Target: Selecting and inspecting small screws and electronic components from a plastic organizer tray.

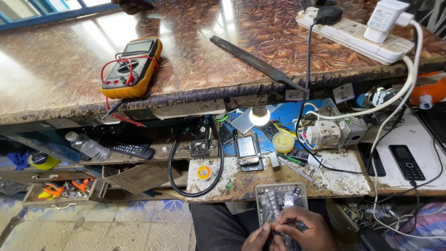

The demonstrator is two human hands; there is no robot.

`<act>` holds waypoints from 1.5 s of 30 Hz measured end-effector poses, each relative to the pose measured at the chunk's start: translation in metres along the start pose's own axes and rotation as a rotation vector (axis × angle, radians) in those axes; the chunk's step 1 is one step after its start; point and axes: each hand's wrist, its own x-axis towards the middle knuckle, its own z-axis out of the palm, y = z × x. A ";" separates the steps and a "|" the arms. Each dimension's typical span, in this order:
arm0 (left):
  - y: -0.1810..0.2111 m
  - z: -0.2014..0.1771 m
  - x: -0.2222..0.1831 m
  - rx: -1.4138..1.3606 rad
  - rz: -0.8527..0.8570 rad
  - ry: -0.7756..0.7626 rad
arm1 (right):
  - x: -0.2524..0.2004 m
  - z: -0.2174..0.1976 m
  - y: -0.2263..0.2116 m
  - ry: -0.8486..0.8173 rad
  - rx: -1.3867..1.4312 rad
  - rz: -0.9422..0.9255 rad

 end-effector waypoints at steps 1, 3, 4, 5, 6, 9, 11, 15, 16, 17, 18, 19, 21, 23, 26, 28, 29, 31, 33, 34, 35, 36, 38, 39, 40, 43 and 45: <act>-0.003 -0.013 0.008 0.063 -0.028 -0.004 | 0.000 0.000 0.006 -0.025 -0.032 -0.055; -0.007 -0.027 0.016 0.119 -0.055 -0.001 | 0.000 0.001 0.008 -0.059 -0.062 -0.106; -0.008 -0.029 0.015 0.126 -0.015 0.029 | 0.000 0.001 0.003 -0.023 -0.095 -0.117; -0.011 -0.030 0.014 0.131 0.020 0.059 | -0.001 0.001 -0.002 0.012 -0.131 -0.123; -0.005 -0.025 0.011 0.122 0.017 0.064 | 0.004 0.001 -0.005 0.003 -0.133 -0.116; -0.002 -0.012 -0.003 0.139 0.160 0.102 | 0.003 0.002 -0.014 0.046 -0.203 -0.048; -0.001 -0.008 -0.008 0.360 0.439 -0.029 | 0.004 0.000 -0.022 0.037 -0.322 -0.267; 0.002 0.005 -0.018 0.353 0.508 -0.025 | 0.000 0.002 -0.039 0.030 -0.266 -0.169; 0.001 0.006 -0.019 0.352 0.519 -0.026 | -0.001 0.003 -0.043 0.030 -0.271 -0.193; 0.002 0.006 -0.020 0.351 0.531 -0.027 | 0.000 0.004 -0.047 0.031 -0.275 -0.218; 0.003 0.009 -0.024 0.342 0.517 -0.017 | -0.002 0.004 -0.050 0.022 -0.275 -0.201; 0.007 0.012 -0.025 0.352 0.508 -0.011 | 0.000 0.005 -0.052 0.031 -0.285 -0.201; 0.012 0.015 -0.027 0.358 0.495 -0.003 | 0.002 0.005 -0.055 0.038 -0.296 -0.197; 0.013 0.015 -0.028 0.382 0.464 0.027 | 0.001 0.006 -0.056 0.022 -0.284 -0.147; 0.014 0.017 -0.030 0.436 0.419 0.068 | 0.003 0.007 -0.057 0.020 -0.270 -0.206; 0.013 0.016 -0.029 0.428 0.425 0.051 | 0.006 0.008 -0.059 0.036 -0.274 -0.239; 0.012 0.016 -0.029 0.423 0.432 0.034 | 0.006 0.008 -0.060 0.053 -0.275 -0.275; 0.012 0.013 -0.030 0.449 0.403 0.004 | 0.004 0.007 -0.052 0.065 -0.262 -0.251; 0.015 0.007 -0.032 0.472 0.370 -0.023 | 0.001 0.002 -0.045 0.076 -0.248 -0.223; 0.017 0.003 -0.033 0.555 0.347 -0.021 | -0.001 -0.002 -0.043 0.115 -0.253 -0.170; 0.020 -0.002 -0.034 0.636 0.327 -0.020 | -0.001 -0.007 -0.041 0.153 -0.259 -0.120; 0.025 -0.007 -0.037 0.633 0.321 -0.019 | -0.004 -0.012 -0.039 0.151 -0.260 -0.113; 0.036 -0.019 -0.041 0.616 0.348 0.090 | -0.008 -0.023 -0.034 0.209 -0.166 -0.108; 0.042 -0.024 -0.041 0.614 0.337 0.092 | -0.007 -0.025 -0.036 0.210 -0.167 -0.097; 0.047 -0.030 -0.042 0.619 0.384 0.153 | -0.005 -0.028 -0.039 0.263 -0.221 -0.094; 0.059 -0.036 -0.045 0.643 0.437 0.257 | -0.005 -0.031 -0.028 0.315 -0.393 -0.106; 0.063 -0.035 -0.045 0.667 0.446 0.297 | -0.005 -0.032 -0.017 0.318 -0.508 -0.123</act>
